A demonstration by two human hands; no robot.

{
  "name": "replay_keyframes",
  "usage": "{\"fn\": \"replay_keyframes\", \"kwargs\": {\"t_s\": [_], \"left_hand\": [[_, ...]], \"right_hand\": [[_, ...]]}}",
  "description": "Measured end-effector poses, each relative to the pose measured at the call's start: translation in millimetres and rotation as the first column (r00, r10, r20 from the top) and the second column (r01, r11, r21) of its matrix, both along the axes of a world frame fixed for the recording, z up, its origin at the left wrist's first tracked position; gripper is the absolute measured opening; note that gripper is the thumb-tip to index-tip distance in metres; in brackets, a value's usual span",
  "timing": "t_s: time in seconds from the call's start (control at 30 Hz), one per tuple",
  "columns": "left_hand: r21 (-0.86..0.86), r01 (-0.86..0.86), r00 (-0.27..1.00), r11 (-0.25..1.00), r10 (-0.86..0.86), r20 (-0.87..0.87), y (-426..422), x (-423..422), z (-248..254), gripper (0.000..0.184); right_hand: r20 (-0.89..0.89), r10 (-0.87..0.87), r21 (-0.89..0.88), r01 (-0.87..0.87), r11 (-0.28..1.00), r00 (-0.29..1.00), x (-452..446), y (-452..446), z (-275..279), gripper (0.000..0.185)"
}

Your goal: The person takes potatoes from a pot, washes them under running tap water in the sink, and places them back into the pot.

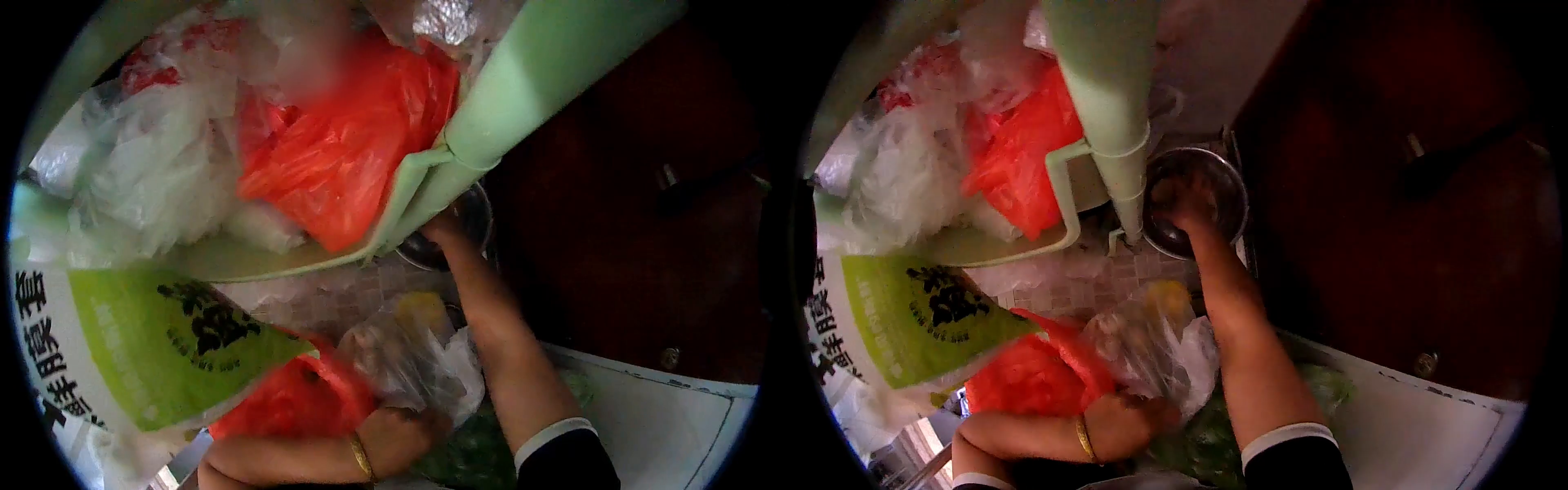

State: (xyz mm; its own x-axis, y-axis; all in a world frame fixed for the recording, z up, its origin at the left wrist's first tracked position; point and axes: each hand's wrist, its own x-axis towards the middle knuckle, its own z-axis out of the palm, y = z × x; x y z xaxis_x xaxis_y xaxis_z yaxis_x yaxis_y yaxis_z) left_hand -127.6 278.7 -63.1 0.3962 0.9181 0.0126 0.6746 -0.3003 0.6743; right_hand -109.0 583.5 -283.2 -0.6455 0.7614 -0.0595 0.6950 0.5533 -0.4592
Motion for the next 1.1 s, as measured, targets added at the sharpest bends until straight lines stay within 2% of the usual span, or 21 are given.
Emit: {"fn": "replay_keyframes", "kwargs": {"t_s": [0.03,0.1,0.13,0.2,0.23,0.3,0.43,0.47,0.53,0.57,0.6,0.63,0.67,0.73,0.77,0.83,0.87,0.93,1.0,1.07,1.1], "left_hand": [[0.032,-0.001,1.000,0.999,0.002,-0.013,-0.6,-0.2,-2.5,0.022],[-0.023,0.011,1.000,1.000,-0.011,0.015,-4.4,-1.1,-5.7,0.021],[-0.061,0.021,0.999,0.998,-0.018,0.045,-7.5,-1.0,-7.7,0.021],[-0.084,0.012,0.999,0.996,-0.009,0.032,-5.3,-1.9,-2.1,0.021],[-0.092,0.007,1.000,0.996,-0.006,0.013,-3.5,-2.1,-0.3,0.022],[-0.082,-0.001,1.000,0.997,0.001,0.010,-4.1,-1.0,3.4,0.021],[-0.092,-0.081,0.996,0.992,0.083,0.017,-12.7,6.0,-1.2,0.024],[-0.091,-0.082,0.996,0.992,0.084,0.020,-13.8,4.8,-4.8,0.024],[-0.137,-0.285,0.914,0.949,0.312,0.258,-6.0,-9.9,-10.5,0.031],[-0.152,-0.373,0.885,0.915,0.400,0.236,0.4,-21.0,-2.2,0.033],[-0.167,-0.460,0.848,0.872,0.487,0.209,9.2,-31.2,5.6,0.036],[-0.204,-0.509,0.758,0.836,0.548,0.354,15.5,-32.9,4.2,0.035],[-0.245,-0.554,0.641,0.796,0.595,0.485,21.8,-32.6,3.7,0.034],[-0.079,-0.657,0.585,0.750,0.574,0.573,38.7,-28.6,17.9,0.032],[-0.080,-0.653,0.588,0.753,0.571,0.573,46.0,-26.6,24.8,0.032],[-0.112,-0.690,0.470,0.715,0.560,0.682,61.4,-25.1,37.6,0.027],[-0.100,-0.687,0.477,0.720,0.551,0.685,56.8,-23.8,43.7,0.027],[-0.039,-0.709,0.508,0.704,0.548,0.665,63.9,-18.5,57.3,0.025],[0.014,-0.723,0.549,0.691,0.561,0.619,75.4,-17.4,65.8,0.022],[0.094,-0.757,0.515,0.647,0.502,0.694,90.7,-16.4,68.6,0.021],[0.091,-0.752,0.520,0.653,0.504,0.690,93.0,-17.2,72.5,0.020]], "right_hand": [[0.080,-0.114,0.156,0.101,0.983,0.990,-6.5,-16.6,12.5,0.073],[0.149,-0.230,0.292,0.179,0.939,0.962,-13.1,-22.3,-4.6,0.075],[-0.037,-0.293,0.243,0.293,0.925,0.955,-16.1,-7.1,-37.5,0.074],[-0.211,-0.355,0.175,0.392,0.903,0.911,-14.3,5.4,-51.5,0.073],[-0.010,-0.255,0.141,0.254,0.957,0.967,-12.6,7.4,-38.7,0.070],[0.184,-0.133,0.083,0.120,0.989,0.974,-9.4,7.3,-5.3,0.067],[0.212,-0.028,0.138,-0.002,0.990,0.977,9.6,12.5,3.0,0.067],[0.215,-0.072,0.145,0.041,0.989,0.974,15.0,6.3,20.2,0.065],[0.219,-0.159,0.158,0.126,0.979,0.963,25.6,-5.7,54.2,0.062],[0.215,-0.080,-0.166,0.117,0.979,0.973,35.0,4.1,61.6,0.060],[0.181,-0.009,-0.475,0.095,0.875,0.983,44.1,14.3,65.2,0.059],[0.185,0.083,-0.521,0.027,0.853,0.979,54.9,23.0,53.9,0.057],[0.190,0.076,-0.522,0.035,0.852,0.979,59.5,13.0,79.8,0.057],[0.377,0.164,-0.495,0.049,0.867,0.912,55.3,-16.9,155.0,0.056],[0.377,0.160,-0.496,0.053,0.867,0.912,61.0,-30.0,161.1,0.056],[0.269,0.104,-0.673,0.110,0.731,0.958,71.1,-47.6,174.0,0.056],[0.264,0.096,-0.666,0.110,0.738,0.960,81.6,-58.9,174.4,0.056],[0.261,0.092,-0.827,0.173,0.535,0.961,106.8,-60.8,159.4,0.061],[0.253,0.347,-0.884,0.070,0.463,0.903,121.0,-76.5,148.9,0.065],[0.313,0.657,-0.784,-0.205,0.587,0.686,131.9,-98.9,100.9,0.067],[0.311,0.654,-0.781,-0.206,0.589,0.690,139.2,-111.1,102.4,0.067]]}}
